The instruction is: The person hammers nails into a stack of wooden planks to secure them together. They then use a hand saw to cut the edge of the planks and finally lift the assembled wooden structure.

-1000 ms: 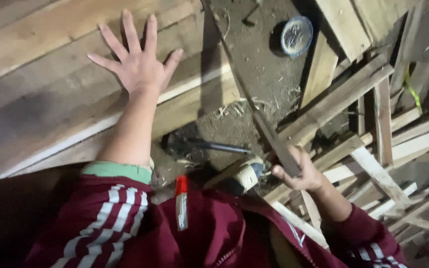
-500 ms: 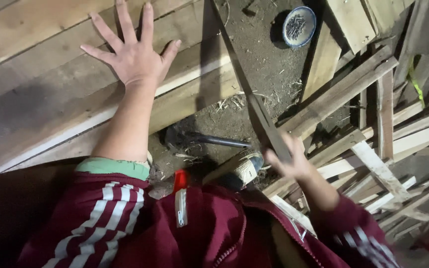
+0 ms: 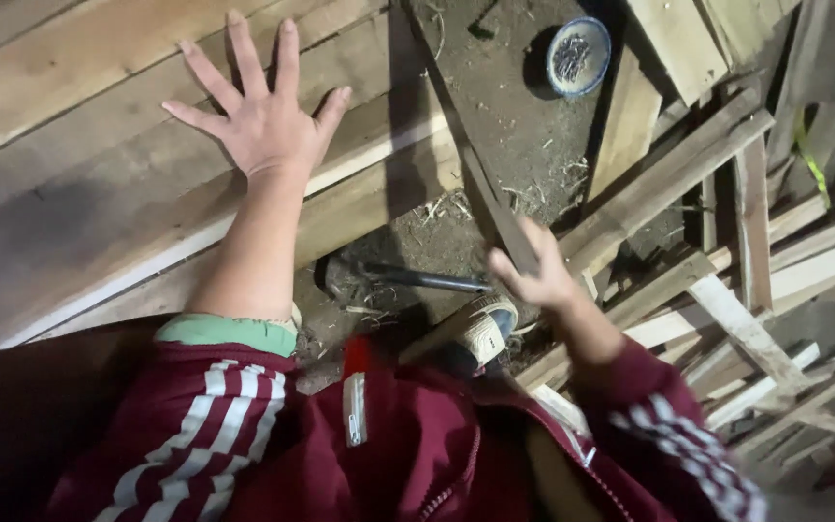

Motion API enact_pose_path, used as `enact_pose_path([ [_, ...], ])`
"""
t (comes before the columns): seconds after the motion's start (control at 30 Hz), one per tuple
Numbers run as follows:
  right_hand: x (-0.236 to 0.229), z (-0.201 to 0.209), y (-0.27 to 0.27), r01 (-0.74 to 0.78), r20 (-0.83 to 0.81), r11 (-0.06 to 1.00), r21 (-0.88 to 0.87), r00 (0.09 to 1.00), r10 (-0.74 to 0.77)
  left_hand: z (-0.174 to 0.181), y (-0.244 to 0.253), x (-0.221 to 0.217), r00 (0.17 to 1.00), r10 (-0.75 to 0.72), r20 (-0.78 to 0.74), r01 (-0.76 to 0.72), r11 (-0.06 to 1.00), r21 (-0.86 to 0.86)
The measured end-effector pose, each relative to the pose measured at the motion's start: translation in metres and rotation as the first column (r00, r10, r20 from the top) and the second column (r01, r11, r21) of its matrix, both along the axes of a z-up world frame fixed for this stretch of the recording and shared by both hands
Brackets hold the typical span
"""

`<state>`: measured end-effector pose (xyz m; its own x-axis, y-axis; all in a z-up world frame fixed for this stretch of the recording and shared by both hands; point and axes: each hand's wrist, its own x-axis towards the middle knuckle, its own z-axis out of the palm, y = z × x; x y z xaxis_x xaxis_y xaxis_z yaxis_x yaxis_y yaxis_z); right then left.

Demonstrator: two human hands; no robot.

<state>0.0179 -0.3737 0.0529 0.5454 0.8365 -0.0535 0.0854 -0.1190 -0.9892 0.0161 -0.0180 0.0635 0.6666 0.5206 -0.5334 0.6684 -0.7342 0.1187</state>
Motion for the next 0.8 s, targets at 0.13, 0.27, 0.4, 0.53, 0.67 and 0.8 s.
enact_pose_path([
  [0.13,-0.013,0.02,0.007,0.175,0.083,0.969,-0.172,0.983,-0.162,0.011,0.007,0.007,0.995,-0.009,-0.098,0.01,1.0,0.007],
  [0.27,-0.035,0.053,-0.048,-0.057,-0.202,0.998,0.032,0.977,0.062,0.007,0.002,0.0,1.0,0.019,-0.005,-0.019,1.0,-0.015],
  [0.4,-0.002,0.031,-0.002,0.02,-0.16,1.0,0.021,0.987,-0.016,0.0,0.002,-0.003,0.996,0.002,0.094,-0.001,1.0,-0.009],
  [0.53,0.002,-0.004,0.027,0.062,-0.042,0.996,0.061,0.997,-0.06,0.001,0.0,-0.002,1.0,0.014,0.02,-0.014,1.0,-0.01],
  [0.67,-0.044,0.032,-0.054,-0.026,-0.057,0.999,0.028,0.998,0.028,0.008,0.002,-0.002,0.999,0.022,0.044,-0.023,1.0,0.007],
  [0.8,-0.033,0.03,-0.051,-0.053,-0.071,0.998,-0.042,0.996,0.05,0.007,0.001,0.0,1.0,-0.006,0.02,0.006,1.0,-0.016],
])
